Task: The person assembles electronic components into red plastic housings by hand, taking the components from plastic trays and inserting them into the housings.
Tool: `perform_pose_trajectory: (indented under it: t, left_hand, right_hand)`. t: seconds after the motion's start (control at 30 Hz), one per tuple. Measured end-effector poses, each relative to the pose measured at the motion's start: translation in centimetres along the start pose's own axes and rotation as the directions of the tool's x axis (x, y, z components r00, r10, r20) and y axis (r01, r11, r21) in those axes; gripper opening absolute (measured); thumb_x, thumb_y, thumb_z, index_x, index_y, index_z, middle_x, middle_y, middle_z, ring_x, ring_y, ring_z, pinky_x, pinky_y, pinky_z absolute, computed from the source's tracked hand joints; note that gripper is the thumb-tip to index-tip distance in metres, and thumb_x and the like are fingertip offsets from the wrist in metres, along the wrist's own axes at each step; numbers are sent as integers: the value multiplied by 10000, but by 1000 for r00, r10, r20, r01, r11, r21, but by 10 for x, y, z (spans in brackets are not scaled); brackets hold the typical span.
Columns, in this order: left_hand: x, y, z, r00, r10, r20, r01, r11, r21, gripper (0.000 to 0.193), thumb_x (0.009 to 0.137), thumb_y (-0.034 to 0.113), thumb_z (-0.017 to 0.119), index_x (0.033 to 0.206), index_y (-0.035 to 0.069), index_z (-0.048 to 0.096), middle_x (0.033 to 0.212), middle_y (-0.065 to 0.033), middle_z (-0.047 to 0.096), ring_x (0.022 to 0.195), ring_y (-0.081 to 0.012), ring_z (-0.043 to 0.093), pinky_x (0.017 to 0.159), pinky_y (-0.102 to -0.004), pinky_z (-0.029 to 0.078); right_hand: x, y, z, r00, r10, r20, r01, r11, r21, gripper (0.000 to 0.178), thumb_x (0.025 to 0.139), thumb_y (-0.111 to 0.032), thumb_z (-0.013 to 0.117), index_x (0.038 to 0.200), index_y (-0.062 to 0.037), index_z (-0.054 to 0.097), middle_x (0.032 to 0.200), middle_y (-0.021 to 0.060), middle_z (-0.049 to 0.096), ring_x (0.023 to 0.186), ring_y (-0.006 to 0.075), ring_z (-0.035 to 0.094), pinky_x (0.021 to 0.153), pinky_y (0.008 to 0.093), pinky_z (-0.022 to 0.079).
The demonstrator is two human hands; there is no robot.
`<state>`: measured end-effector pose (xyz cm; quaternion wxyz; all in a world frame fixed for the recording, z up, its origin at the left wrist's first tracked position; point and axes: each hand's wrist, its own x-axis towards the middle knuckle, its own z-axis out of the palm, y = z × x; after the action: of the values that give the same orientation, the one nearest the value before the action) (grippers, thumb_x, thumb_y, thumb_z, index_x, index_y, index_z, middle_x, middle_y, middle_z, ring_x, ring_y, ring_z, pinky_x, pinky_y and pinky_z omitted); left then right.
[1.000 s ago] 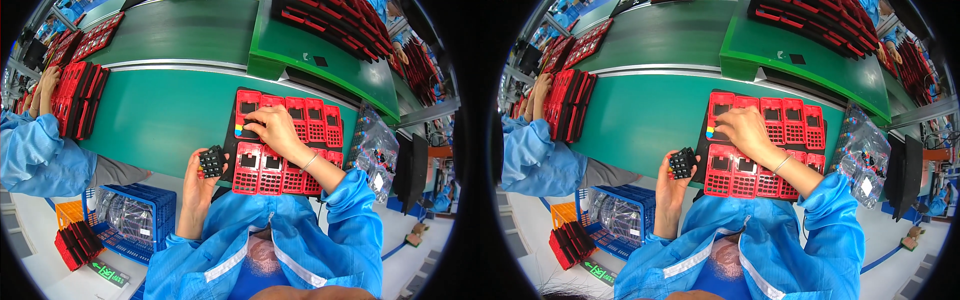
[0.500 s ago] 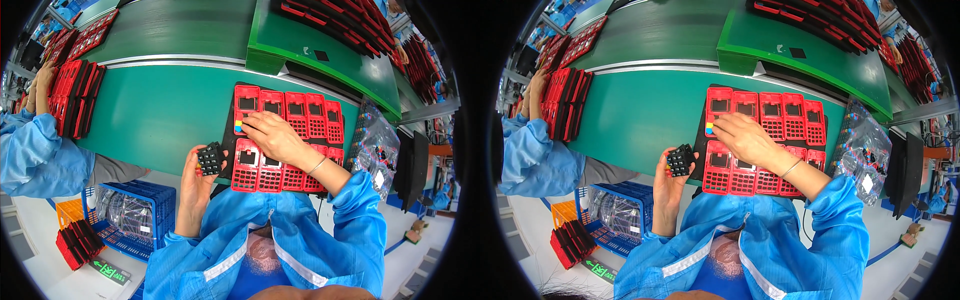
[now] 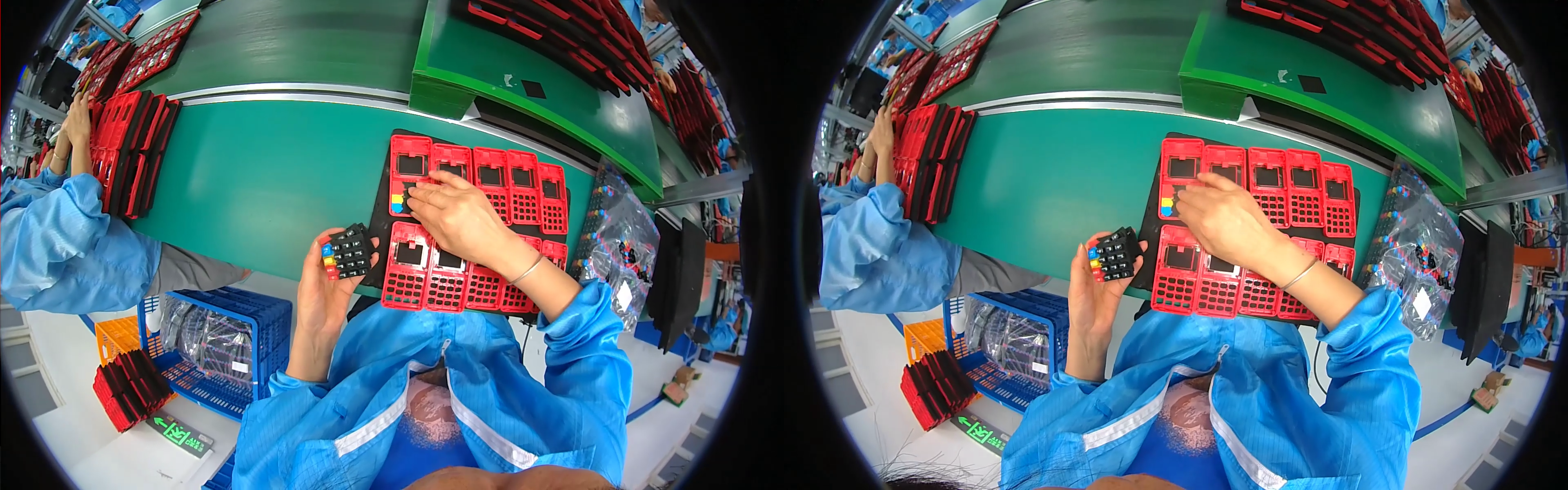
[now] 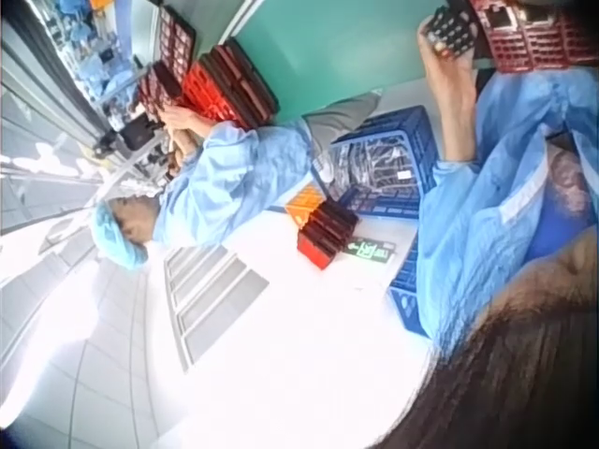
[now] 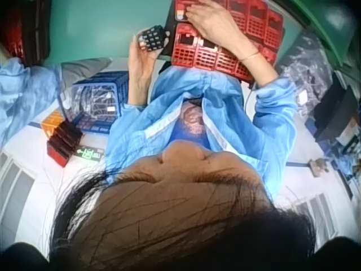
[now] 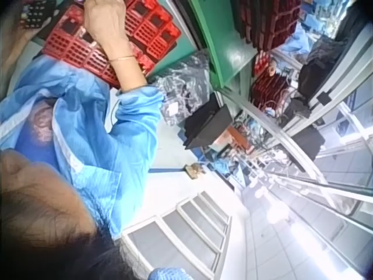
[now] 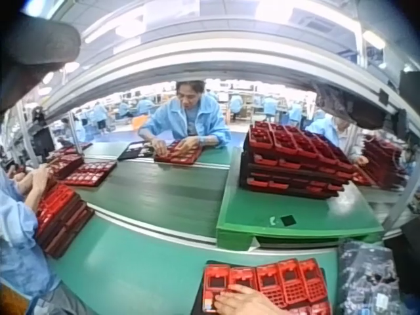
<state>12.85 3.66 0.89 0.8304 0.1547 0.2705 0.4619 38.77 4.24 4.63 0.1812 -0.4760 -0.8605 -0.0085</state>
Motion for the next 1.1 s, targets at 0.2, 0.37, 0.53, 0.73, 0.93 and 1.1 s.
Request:
perform_pose_trajectory:
  t: [0.2,0.37,0.53,0.73,0.93,1.1]
  left_hand:
    - [0,0,3,999,28,15,-29,998,59,368,1111,295,463,1363,27,490,1331,-185,610,1242,-326,637,1030,-463,575]
    - [2,-6,1,993,111,-29,-107,987,121,316,1102,245,521,1364,68,505,1311,-145,627,1217,-255,649,985,-415,588]
    - [1,-6,9,996,67,-59,-67,998,17,324,1104,267,524,1351,57,509,1319,-186,627,1219,-321,658,967,-392,606]
    - [0,-2,8,987,82,-138,-85,996,-15,288,1102,231,524,1318,40,525,1346,-217,603,1234,-393,647,988,-386,605]
    - [0,-7,9,989,48,-139,-50,999,-9,286,1099,213,531,1324,38,514,1342,-215,601,1240,-411,640,1001,-401,599]
    - [-2,-9,10,990,41,-134,-42,999,-2,291,1100,206,527,1333,33,506,1348,-203,592,1240,-409,640,1007,-413,598]
  right_hand:
    - [26,-44,-16,977,66,-203,32,894,446,398,842,-213,812,1182,-27,720,1133,114,723,984,283,693,891,416,536]
    - [25,-63,-13,997,20,-73,5,944,329,314,826,-157,802,1097,-25,715,1090,96,689,1035,279,670,879,417,534]
    - [8,-67,-8,980,60,-190,45,861,507,253,798,-67,821,1031,-32,729,976,104,702,832,283,707,708,378,582]
    - [-20,-13,-33,909,303,-285,-235,940,249,221,800,-26,804,1017,-44,765,984,92,706,855,259,706,731,365,580]
    - [-48,-4,-11,971,200,-127,-213,972,-96,252,826,-76,748,1076,-47,754,1044,78,701,997,247,669,848,385,534]
    - [-53,-6,-15,970,225,-95,-231,971,-63,304,823,-70,741,1126,-38,744,1111,86,697,1048,252,656,881,390,532]
